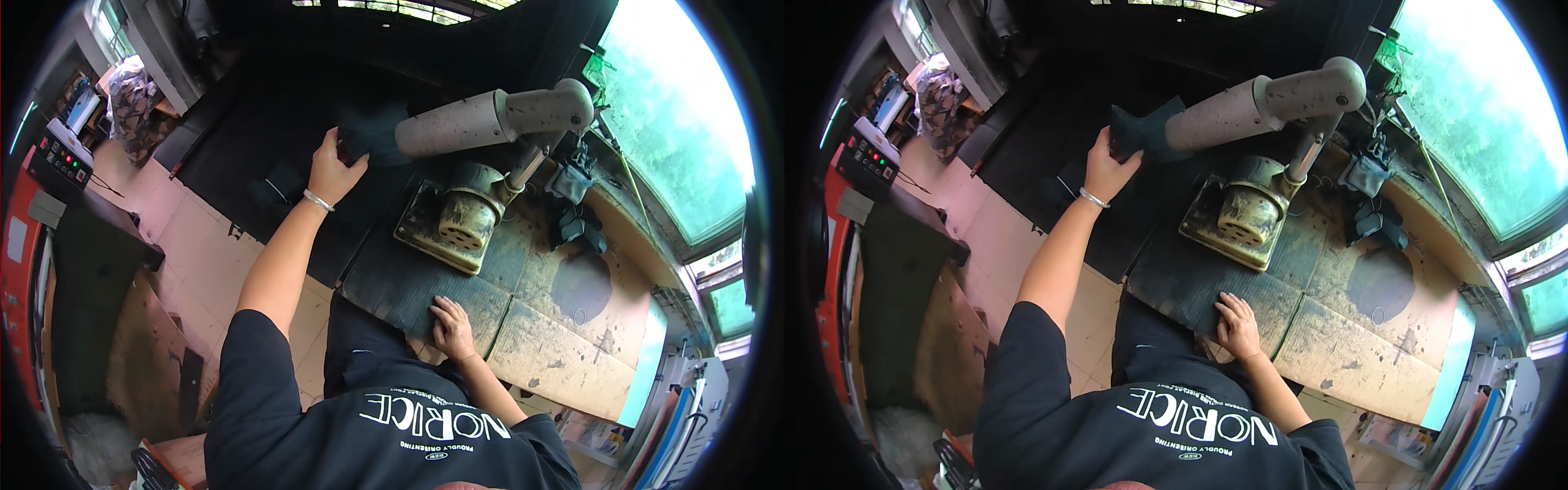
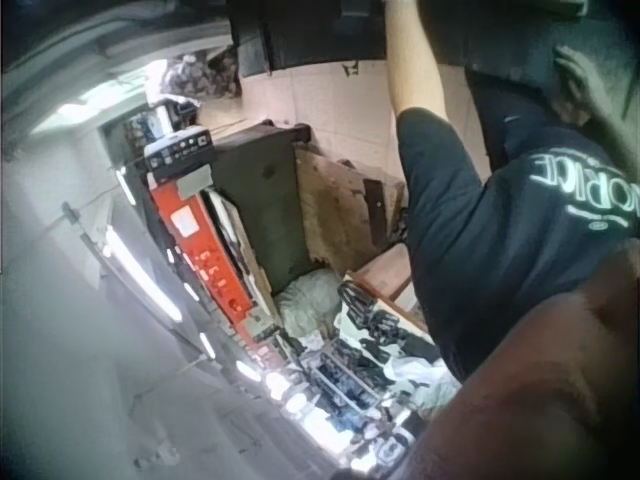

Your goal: Stacking and aligning black shoe components at a workstation.

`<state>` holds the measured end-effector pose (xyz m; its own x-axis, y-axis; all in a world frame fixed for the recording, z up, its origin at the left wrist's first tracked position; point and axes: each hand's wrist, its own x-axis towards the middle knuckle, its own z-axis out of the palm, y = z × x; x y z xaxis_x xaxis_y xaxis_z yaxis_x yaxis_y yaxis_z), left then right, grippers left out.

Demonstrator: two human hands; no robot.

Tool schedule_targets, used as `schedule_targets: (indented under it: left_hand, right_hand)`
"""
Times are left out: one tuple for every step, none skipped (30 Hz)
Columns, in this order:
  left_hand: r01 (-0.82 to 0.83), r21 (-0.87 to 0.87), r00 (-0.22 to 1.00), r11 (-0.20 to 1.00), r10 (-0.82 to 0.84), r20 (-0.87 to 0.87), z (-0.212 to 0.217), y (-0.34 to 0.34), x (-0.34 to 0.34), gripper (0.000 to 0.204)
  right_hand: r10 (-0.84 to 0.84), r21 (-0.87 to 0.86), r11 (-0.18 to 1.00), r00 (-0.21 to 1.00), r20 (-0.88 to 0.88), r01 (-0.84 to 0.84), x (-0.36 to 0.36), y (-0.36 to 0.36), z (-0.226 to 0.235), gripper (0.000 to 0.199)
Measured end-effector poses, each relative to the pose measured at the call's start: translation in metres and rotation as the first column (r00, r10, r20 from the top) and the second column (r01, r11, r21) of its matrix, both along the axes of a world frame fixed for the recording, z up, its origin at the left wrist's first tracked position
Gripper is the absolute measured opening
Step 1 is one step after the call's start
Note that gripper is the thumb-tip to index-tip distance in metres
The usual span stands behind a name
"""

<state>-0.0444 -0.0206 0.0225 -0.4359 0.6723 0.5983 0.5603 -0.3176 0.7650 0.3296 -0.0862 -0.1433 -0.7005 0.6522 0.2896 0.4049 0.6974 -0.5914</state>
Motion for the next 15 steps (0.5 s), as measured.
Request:
schedule_targets:
  left_hand:
    - [0.006,-0.009,1.0,1.0,-0.006,-0.006,0.005,0.006,0.002,0.05]
    - [0.004,-0.003,1.0,1.0,-0.004,0.0,0.006,0.012,0.003,0.05]
    - [0.006,0.003,1.0,1.0,-0.006,-0.004,0.009,0.016,0.004,0.05]
    - [0.006,0.008,1.0,1.0,-0.006,-0.009,0.011,0.02,0.005,0.051]
    - [0.001,0.01,1.0,1.0,-0.001,-0.004,0.013,0.022,0.008,0.051]
    - [0.014,0.016,1.0,1.0,-0.014,0.008,0.015,0.024,0.01,0.051]
    - [0.026,0.022,0.999,0.999,-0.026,0.019,0.018,0.025,0.012,0.051]
    - [0.02,0.023,1.0,1.0,-0.021,0.022,0.02,0.025,0.014,0.051]
    - [0.028,0.024,0.999,0.999,-0.029,0.014,0.023,0.025,0.016,0.05]
    - [0.037,0.026,0.999,0.999,-0.037,0.006,0.025,0.025,0.017,0.05]
    - [0.032,0.026,0.999,0.999,-0.032,0.008,0.025,0.024,0.017,0.05]
    - [0.03,0.014,0.999,0.999,-0.03,0.012,0.026,0.023,0.017,0.05]
    - [0.029,0.003,0.999,1.0,-0.029,0.016,0.026,0.023,0.018,0.049]
    - [0.026,0.003,1.0,1.0,-0.026,0.016,0.026,0.022,0.018,0.049]
    - [0.025,0.009,1.0,1.0,-0.025,0.01,0.026,0.022,0.018,0.049]
  right_hand:
    - [-0.003,0.009,1.0,1.0,-0.008,0.003,0.0,0.001,0.001,0.036]
    - [-0.001,0.014,1.0,1.0,-0.001,0.001,-0.001,0.002,0.002,0.036]
    - [-0.002,0.011,1.0,1.0,0.0,0.002,-0.001,0.004,0.003,0.036]
    - [-0.001,0.007,1.0,1.0,-0.001,0.002,-0.002,0.005,0.004,0.036]
    - [-0.004,0.015,1.0,1.0,0.0,0.004,-0.002,0.005,0.004,0.036]
    - [0.002,0.017,1.0,1.0,0.003,-0.002,-0.003,0.006,0.004,0.036]
    - [-0.001,0.017,1.0,1.0,0.0,0.001,-0.003,0.006,0.003,0.036]
    - [-0.006,0.017,1.0,1.0,-0.003,0.006,-0.003,0.006,0.002,0.035]
    - [0.0,0.018,1.0,1.0,0.0,0.0,-0.002,0.005,0.002,0.035]
    - [-0.003,0.02,1.0,1.0,-0.004,0.003,-0.002,0.005,0.001,0.035]
    - [-0.006,0.022,1.0,1.0,-0.009,0.006,-0.003,0.005,0.001,0.035]
    - [-0.001,0.022,1.0,1.0,-0.007,0.002,-0.002,0.004,0.001,0.035]
    - [-0.001,0.016,1.0,1.0,-0.002,0.001,-0.002,0.004,0.001,0.035]
    - [-0.001,0.01,1.0,1.0,0.002,0.001,-0.002,0.003,0.001,0.035]
    - [0.002,0.011,1.0,1.0,0.002,-0.002,-0.003,0.003,0.001,0.035]
